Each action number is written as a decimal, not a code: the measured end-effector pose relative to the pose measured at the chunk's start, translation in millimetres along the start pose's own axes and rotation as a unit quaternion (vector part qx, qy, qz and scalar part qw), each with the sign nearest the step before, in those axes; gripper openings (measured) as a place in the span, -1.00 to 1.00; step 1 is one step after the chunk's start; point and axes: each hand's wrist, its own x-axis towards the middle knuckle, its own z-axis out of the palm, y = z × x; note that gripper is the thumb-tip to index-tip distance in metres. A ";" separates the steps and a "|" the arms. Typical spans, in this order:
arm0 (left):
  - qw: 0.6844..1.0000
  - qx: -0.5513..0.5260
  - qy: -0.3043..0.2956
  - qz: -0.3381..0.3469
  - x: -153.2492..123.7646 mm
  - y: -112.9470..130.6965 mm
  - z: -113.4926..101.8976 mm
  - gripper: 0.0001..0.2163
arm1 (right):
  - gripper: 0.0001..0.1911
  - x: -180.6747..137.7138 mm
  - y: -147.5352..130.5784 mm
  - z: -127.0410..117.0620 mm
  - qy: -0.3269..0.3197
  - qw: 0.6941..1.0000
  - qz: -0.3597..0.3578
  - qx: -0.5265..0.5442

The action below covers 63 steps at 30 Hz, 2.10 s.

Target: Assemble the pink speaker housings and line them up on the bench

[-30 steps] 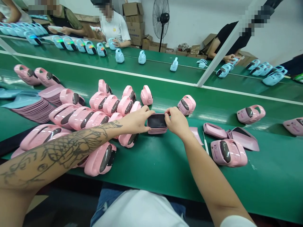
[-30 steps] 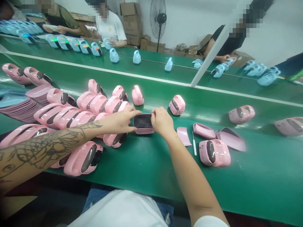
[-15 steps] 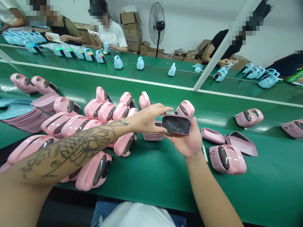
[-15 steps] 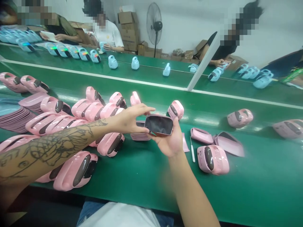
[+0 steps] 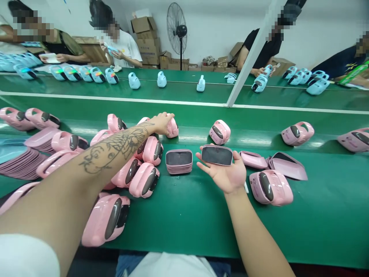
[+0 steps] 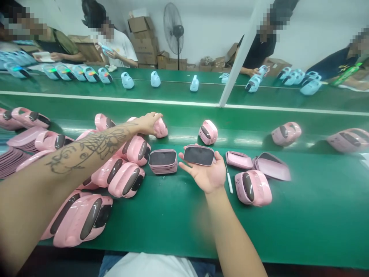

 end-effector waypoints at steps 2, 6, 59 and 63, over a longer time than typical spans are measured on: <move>0.999 -0.028 0.010 -0.013 4.3 2.5 7.4 0.04 | -0.36 0.2 -0.5 -0.9 -0.008 1.000 -0.002 0.000; 0.992 -0.105 0.060 -0.030 5.5 14.4 11.1 -0.04 | -0.32 0.5 -0.3 -4.1 -0.014 0.999 -0.029 -0.004; 0.581 -0.788 -0.117 -0.164 -340.4 114.4 121.1 -0.37 | 0.19 -119.2 140.5 7.9 -0.151 0.823 -0.165 -0.522; 0.591 -0.788 -0.099 -0.141 -336.0 106.5 126.0 -0.45 | 0.23 -114.9 131.3 4.9 -0.200 0.757 -0.184 -0.593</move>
